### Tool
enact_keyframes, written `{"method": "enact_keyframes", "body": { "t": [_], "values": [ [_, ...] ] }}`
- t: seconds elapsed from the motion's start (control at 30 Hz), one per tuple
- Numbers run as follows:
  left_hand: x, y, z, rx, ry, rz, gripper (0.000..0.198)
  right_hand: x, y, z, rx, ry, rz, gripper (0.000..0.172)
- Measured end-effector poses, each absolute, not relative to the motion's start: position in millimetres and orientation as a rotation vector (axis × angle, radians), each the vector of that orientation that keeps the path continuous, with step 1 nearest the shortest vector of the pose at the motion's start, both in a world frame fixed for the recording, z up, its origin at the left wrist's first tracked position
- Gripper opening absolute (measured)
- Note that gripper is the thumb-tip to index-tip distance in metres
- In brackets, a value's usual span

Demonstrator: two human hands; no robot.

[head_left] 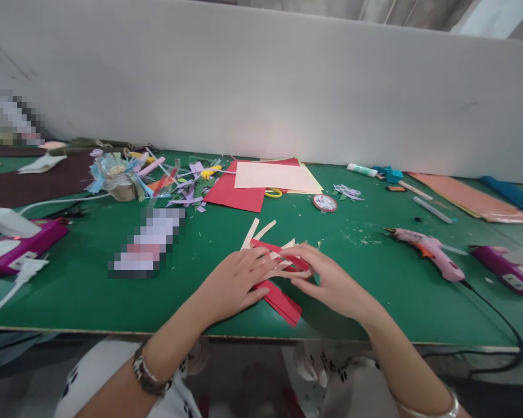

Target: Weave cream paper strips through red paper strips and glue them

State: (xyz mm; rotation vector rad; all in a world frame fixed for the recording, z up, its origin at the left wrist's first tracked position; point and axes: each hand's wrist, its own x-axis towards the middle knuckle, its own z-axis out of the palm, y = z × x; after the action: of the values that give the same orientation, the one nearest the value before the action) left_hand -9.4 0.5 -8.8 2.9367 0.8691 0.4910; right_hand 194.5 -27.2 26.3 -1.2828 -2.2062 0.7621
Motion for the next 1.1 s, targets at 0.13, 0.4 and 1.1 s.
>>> {"method": "enact_keyframes", "body": {
  "t": [0.13,0.4,1.1],
  "values": [
    [-10.4,-0.6,-13.5,2.941,0.896,0.567,0.040,190.9,-29.4,21.7,-1.290,-2.258,0.640,0.038],
    [-13.5,3.0,-15.0,2.832,0.905,0.310,0.055,190.2,-33.7,22.7,-1.301,-2.278,0.542,0.038],
    [-10.7,2.0,-15.2,2.781,0.878,0.210,0.060,182.1,-36.9,24.7,-1.248,-2.453,0.099,0.023]
  ]
}}
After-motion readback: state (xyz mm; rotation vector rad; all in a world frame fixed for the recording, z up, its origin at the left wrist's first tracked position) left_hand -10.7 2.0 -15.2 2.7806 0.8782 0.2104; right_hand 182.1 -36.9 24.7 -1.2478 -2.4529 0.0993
